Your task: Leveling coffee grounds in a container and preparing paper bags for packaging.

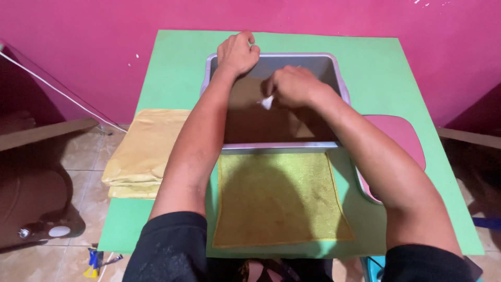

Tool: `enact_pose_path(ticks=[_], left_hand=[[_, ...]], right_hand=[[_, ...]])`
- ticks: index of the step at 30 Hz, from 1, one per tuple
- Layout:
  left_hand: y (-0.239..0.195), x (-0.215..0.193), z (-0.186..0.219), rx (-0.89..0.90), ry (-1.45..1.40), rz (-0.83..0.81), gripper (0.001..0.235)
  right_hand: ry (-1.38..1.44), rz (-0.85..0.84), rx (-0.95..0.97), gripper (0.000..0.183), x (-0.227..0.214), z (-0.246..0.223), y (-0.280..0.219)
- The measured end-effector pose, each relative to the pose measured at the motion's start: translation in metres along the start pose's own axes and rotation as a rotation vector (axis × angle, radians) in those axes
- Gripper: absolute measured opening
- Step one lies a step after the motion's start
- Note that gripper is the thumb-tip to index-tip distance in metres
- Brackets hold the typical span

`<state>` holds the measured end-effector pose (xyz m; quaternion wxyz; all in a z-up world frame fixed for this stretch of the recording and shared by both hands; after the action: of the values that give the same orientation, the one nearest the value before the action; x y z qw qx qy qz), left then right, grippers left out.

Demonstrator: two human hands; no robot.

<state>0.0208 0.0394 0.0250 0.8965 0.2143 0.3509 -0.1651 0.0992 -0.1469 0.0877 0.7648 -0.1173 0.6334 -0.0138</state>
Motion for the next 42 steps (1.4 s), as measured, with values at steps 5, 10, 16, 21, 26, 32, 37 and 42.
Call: enact_pose_path(ticks=[5,10,16,21,26,32,37,42], left_hand=[[-0.005,-0.018,0.016,0.211,-0.109,0.099,0.019],[-0.046,-0.046,0.082,0.218,0.226,-0.224,0.023],[-0.109,-0.014,0.083,-0.189,0.63,-0.934,0.082],[-0.081,0.055,0.02,-0.118,0.666,-0.823,0.036],[-0.07,0.045,0.026,-0.016,0.582,-0.709,0.03],[-0.076,0.022,0.055,0.081,0.468,-0.584,0.026],[-0.06,0.033,0.031,0.095,0.461,-0.535,0.017],[-0.071,0.006,0.051,0.065,0.473,-0.57,0.018]], right_hand=[[-0.227,-0.123,0.201,0.025,0.036,0.039,0.023],[0.236,0.008,-0.099,0.025,0.048,0.044,0.021],[0.202,0.039,0.157,0.014,0.039,0.052,0.011],[0.182,0.056,0.185,0.014,0.047,0.053,0.014],[0.145,0.065,0.199,0.014,0.052,0.058,0.021],[-0.012,0.088,0.222,0.02,0.045,0.058,0.017],[-0.1,0.149,0.219,0.019,0.034,0.053,0.014],[-0.188,0.268,0.138,0.018,0.043,0.055,0.027]])
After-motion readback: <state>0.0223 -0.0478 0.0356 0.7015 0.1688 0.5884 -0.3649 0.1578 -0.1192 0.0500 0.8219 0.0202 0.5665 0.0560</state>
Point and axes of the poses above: each hand's wrist, its own y-axis towards the middle knuckle, its own x-axis out of the palm, z = x × y, the point moved 5 cm from there along y, towards the middle knuckle, and after that the axes turned 15 degrees about -y, right-handed, at the moved point
